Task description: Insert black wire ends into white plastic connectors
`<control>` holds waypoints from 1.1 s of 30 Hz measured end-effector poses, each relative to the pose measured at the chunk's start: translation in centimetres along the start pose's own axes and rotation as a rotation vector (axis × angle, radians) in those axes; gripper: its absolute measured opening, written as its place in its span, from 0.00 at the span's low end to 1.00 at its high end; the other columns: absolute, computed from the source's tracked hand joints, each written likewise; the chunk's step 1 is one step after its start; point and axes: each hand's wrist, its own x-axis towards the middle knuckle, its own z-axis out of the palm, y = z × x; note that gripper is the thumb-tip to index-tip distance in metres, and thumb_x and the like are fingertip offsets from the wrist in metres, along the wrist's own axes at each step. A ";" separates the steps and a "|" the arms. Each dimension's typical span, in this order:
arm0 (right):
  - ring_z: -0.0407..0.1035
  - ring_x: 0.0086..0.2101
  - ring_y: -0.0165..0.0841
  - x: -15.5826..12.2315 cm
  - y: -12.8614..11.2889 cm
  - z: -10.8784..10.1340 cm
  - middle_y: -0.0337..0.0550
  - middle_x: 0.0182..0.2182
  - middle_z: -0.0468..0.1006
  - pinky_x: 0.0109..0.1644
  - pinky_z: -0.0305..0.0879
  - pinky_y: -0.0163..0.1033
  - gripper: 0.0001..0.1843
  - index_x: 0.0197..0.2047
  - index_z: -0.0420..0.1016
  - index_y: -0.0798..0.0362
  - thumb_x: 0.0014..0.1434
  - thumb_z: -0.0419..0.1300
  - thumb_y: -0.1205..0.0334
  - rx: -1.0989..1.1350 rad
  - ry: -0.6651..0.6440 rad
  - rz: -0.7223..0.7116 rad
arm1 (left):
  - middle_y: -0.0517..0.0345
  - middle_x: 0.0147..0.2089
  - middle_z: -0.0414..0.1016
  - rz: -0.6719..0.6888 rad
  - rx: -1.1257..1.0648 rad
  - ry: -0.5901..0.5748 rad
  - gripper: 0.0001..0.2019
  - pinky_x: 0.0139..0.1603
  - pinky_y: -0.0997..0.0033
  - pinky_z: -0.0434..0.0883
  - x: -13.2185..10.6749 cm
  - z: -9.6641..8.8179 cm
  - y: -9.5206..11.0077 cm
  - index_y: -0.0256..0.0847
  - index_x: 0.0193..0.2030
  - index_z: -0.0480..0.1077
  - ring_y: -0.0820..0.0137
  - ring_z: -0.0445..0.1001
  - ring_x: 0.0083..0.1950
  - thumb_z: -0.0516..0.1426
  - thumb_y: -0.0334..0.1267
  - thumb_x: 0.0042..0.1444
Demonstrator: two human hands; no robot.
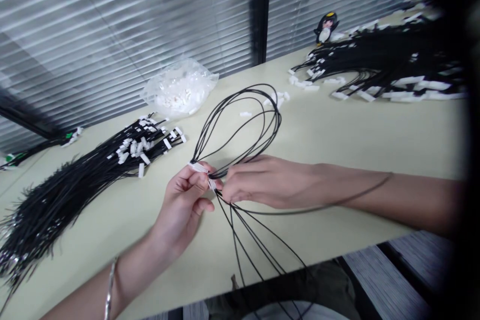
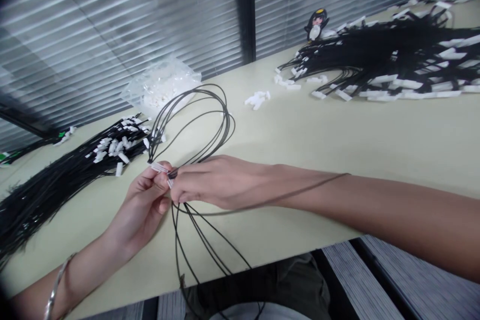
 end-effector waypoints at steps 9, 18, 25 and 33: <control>0.53 0.21 0.11 0.0 0.1 0.8 0.32 0.21 0.61 0.26 0.50 0.17 0.20 0.42 0.52 0.59 0.63 0.39 0.48 0.593 -0.039 0.258 | 0.60 0.28 0.70 -0.004 0.037 0.080 0.05 0.21 0.88 0.66 0.0 0.2 0.0 0.38 0.36 0.70 0.78 0.70 0.29 0.60 0.32 0.51; 0.44 0.12 0.14 0.2 2.8 -2.1 0.28 0.13 0.49 0.16 0.41 0.20 0.16 0.40 0.47 0.55 0.63 0.41 0.49 1.110 0.511 0.445 | 0.56 0.33 0.70 0.017 0.077 0.179 0.07 0.22 0.90 0.64 0.3 -0.2 -0.1 0.35 0.37 0.71 0.77 0.70 0.34 0.61 0.32 0.49; 0.49 0.15 0.13 -1.5 6.1 -4.4 0.31 0.15 0.50 0.19 0.45 0.22 0.15 0.35 0.51 0.58 0.61 0.48 0.53 1.136 0.301 0.455 | 0.59 0.31 0.69 0.050 -0.009 0.208 0.06 0.26 0.90 0.67 0.5 -0.5 0.0 0.35 0.35 0.70 0.79 0.69 0.33 0.60 0.27 0.49; 0.48 0.19 0.05 -5.0 12.6 -7.7 0.32 0.16 0.53 0.28 0.44 0.23 0.21 0.28 0.58 0.65 0.60 0.36 0.57 0.999 0.910 0.784 | 0.58 0.32 0.69 0.061 -0.026 0.243 0.06 0.29 0.89 0.70 0.5 -0.7 -0.2 0.35 0.35 0.71 0.79 0.70 0.34 0.60 0.28 0.49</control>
